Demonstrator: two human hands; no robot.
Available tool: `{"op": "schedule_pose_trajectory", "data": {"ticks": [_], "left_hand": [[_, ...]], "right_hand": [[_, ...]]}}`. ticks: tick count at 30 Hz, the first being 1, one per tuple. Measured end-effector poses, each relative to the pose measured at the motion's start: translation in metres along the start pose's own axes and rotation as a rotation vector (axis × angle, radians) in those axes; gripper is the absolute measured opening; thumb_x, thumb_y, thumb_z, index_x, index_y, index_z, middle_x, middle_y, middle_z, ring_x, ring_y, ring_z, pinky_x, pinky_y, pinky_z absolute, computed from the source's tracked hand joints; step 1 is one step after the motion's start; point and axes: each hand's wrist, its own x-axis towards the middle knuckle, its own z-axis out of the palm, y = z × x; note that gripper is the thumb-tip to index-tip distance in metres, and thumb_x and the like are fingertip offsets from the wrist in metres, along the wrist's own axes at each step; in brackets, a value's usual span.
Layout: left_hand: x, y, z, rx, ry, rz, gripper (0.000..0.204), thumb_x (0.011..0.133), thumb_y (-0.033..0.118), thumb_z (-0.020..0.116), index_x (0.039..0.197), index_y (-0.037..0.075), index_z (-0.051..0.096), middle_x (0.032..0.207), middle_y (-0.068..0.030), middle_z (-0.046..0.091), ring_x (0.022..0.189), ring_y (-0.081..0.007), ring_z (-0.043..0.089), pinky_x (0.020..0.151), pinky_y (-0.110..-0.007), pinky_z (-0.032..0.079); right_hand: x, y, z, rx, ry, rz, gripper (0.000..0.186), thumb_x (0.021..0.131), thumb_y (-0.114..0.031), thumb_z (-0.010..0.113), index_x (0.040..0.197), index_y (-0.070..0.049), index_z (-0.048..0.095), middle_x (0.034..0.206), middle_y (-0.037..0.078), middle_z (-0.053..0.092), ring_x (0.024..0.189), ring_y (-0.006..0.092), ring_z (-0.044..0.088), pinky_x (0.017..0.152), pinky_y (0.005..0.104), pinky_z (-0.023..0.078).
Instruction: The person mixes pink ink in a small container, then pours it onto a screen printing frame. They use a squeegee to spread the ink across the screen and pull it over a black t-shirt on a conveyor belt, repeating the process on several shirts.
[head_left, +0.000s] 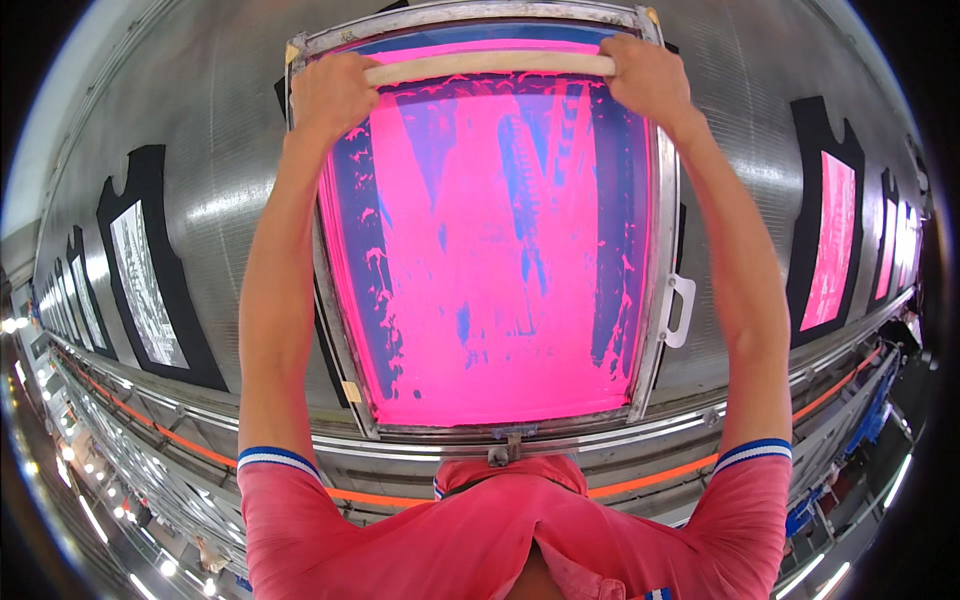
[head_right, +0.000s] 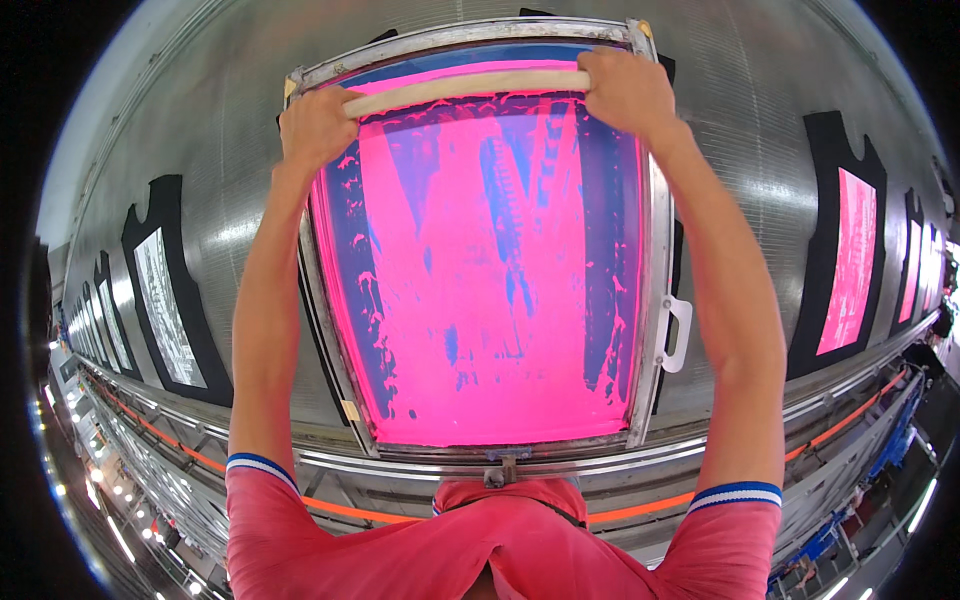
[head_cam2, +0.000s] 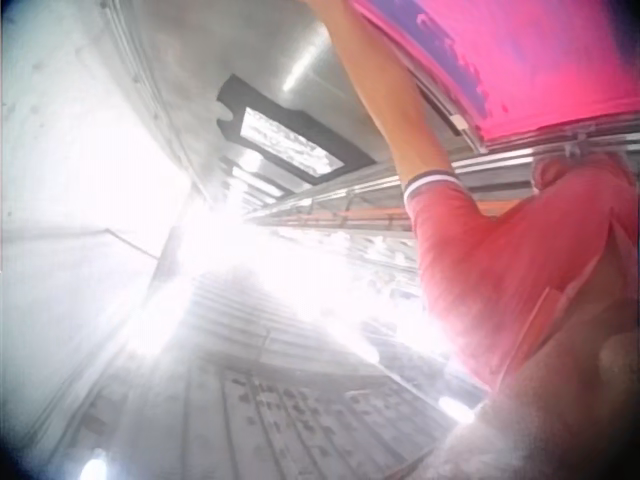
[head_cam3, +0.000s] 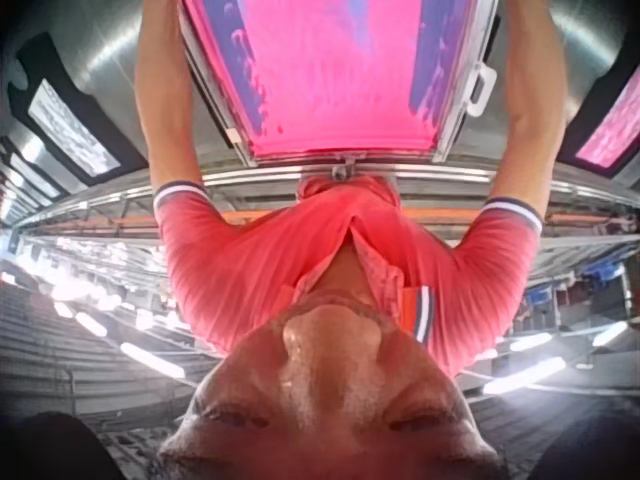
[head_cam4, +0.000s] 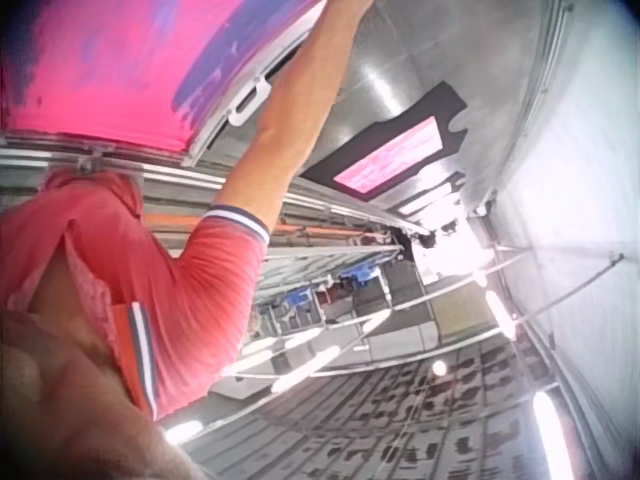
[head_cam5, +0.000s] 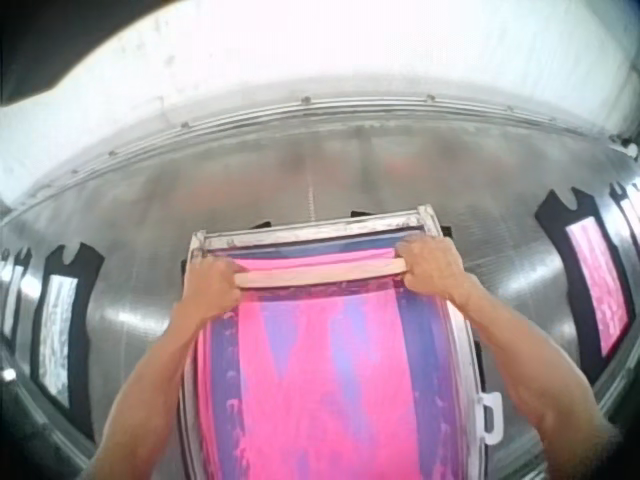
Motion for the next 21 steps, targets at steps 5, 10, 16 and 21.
{"op": "schedule_pose_trajectory", "data": {"ticks": [5,10,16,21], "left_hand": [[-0.068,0.009,0.015,-0.071,0.041,0.023,0.037,0.070,0.009,0.058,0.102,0.020,0.074,0.094,-0.0058,0.070,0.082,-0.0312,0.066,0.070,-0.042,0.052],[-0.153,0.033,0.010,-0.081,0.010,0.028,0.040,0.065,0.008,0.062,0.103,0.017,0.072,0.095,-0.0028,0.069,0.080,-0.0295,0.067,0.069,-0.040,0.053],[-0.272,0.059,0.010,-0.127,-0.004,0.024,0.045,0.060,0.008,0.065,0.104,0.014,0.071,0.099,-0.0032,0.069,0.085,-0.0274,0.066,0.072,-0.039,0.054],[-0.370,0.086,0.005,-0.185,-0.020,0.016,0.046,0.056,0.004,0.066,0.101,0.010,0.071,0.101,-0.0051,0.069,0.091,-0.0277,0.066,0.075,-0.039,0.054]], "right_hand": [[-0.067,-0.028,-0.001,0.062,0.016,-0.001,0.019,0.075,-0.009,0.056,0.092,-0.009,0.065,0.088,0.007,0.063,0.084,0.0308,0.065,0.070,0.0450,0.053],[-0.149,-0.061,-0.011,0.114,-0.063,0.034,0.021,0.071,-0.006,0.059,0.092,-0.007,0.063,0.089,0.007,0.060,0.087,0.0280,0.063,0.069,0.0419,0.054],[-0.257,-0.100,-0.017,0.162,-0.085,-0.001,0.023,0.066,-0.004,0.063,0.089,-0.006,0.060,0.089,0.008,0.059,0.085,0.0273,0.062,0.068,0.0396,0.053],[-0.353,-0.132,-0.017,0.193,-0.061,-0.031,0.023,0.064,-0.003,0.064,0.085,-0.006,0.057,0.087,0.008,0.057,0.084,0.0267,0.060,0.069,0.0384,0.052]]}}
